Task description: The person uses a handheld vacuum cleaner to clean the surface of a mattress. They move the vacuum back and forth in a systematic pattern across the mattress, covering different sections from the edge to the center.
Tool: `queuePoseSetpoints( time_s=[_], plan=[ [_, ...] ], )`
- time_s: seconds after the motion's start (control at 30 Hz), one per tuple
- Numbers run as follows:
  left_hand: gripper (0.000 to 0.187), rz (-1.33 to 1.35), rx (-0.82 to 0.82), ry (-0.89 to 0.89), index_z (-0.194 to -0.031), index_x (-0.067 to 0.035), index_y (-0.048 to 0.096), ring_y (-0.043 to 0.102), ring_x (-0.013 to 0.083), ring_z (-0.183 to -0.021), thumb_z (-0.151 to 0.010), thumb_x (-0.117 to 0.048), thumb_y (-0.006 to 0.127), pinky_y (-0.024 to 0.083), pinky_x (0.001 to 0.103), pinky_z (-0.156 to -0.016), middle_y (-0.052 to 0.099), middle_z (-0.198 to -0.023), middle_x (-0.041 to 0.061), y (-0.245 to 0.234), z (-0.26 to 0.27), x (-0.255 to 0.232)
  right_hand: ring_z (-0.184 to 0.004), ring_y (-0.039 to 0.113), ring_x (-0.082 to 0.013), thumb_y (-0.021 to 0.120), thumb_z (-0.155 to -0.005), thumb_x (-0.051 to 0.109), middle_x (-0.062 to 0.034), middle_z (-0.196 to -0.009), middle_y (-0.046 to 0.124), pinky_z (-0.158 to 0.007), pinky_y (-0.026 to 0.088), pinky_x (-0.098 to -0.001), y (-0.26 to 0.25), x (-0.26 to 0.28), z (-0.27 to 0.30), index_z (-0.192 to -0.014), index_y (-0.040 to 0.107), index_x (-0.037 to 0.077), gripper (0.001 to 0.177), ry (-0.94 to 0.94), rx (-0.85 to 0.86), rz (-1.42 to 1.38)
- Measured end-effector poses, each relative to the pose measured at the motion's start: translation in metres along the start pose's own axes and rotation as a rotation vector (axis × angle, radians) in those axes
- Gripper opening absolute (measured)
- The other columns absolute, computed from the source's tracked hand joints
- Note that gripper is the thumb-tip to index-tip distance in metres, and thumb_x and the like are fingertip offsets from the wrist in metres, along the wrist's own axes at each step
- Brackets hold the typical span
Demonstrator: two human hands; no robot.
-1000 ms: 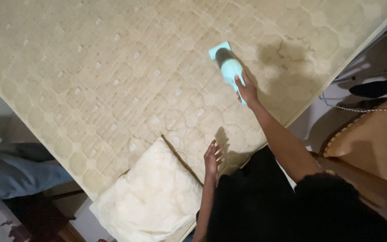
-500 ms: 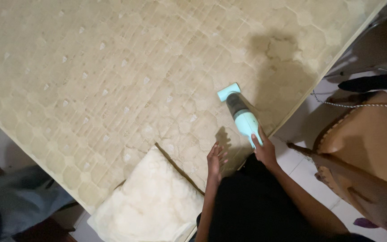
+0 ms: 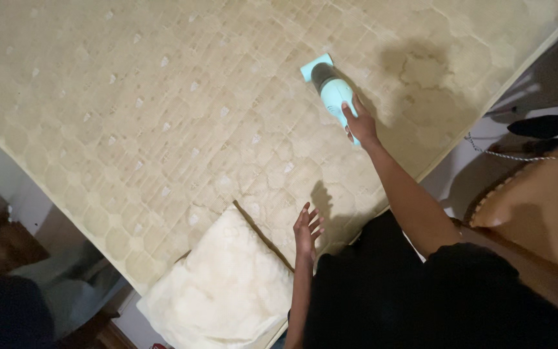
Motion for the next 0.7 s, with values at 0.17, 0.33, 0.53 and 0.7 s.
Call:
queuePoseSetpoints(
  time_s=[0.17,0.33,0.53,0.7],
  plan=[
    [0.063,0.035,0.035,-0.015,-0.156,-0.019,0.045,0.065,0.0253,-0.115,-0.102,-0.052,0.044,0.054,0.039,-0.089,0.064,-0.141,0.012,0.005,-0.004,0.007,-0.044,0.048,-0.0114,0.062,-0.099,0.053,-0.0029,-0.060,0.055,-0.039,0.042,-0.0327,-0.029,-0.035,0.041,-0.162,0.039,0.023,0.074,-0.106,0.022,0.036],
    [0.062,0.027,0.077,-0.030,-0.156,-0.019,0.045,0.066,0.0261,-0.116,-0.103,-0.050,0.044,0.054,0.041,-0.092,0.065,-0.140,0.011,0.015,-0.006,0.009,-0.108,0.073,-0.0296,0.049,-0.124,0.049,-0.0236,-0.128,0.068,-0.083,0.058,-0.0340,-0.090,-0.102,0.153,-0.160,0.031,0.009,0.056,-0.816,-0.282,0.647],
    [0.059,0.002,0.130,-0.056,-0.156,-0.019,0.043,0.065,0.0285,-0.122,-0.105,-0.048,0.040,0.054,0.043,-0.097,0.064,-0.141,0.012,0.025,-0.005,0.008,-0.090,0.069,-0.0438,0.047,-0.101,0.048,-0.0228,-0.130,0.069,-0.083,0.056,-0.0457,-0.120,-0.122,0.260,-0.168,0.031,0.024,0.073,0.314,-0.107,0.304],
    [0.059,0.001,0.124,-0.022,-0.156,-0.018,0.043,0.065,0.0284,-0.122,-0.105,-0.046,0.038,0.053,0.043,-0.097,0.065,-0.141,0.013,0.022,-0.002,0.000,-0.110,0.068,-0.0326,0.051,-0.104,0.048,-0.0243,-0.138,0.062,-0.091,0.053,-0.0393,-0.103,-0.131,0.219,-0.161,0.037,0.013,0.068,-0.173,-0.213,0.311]
  ],
)
Point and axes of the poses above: each hand's wrist, its own z-axis away from the middle knuckle, its own y-axis out of the palm, x = y × z, the point moved 4 cm from there along -z, towards the middle knuckle
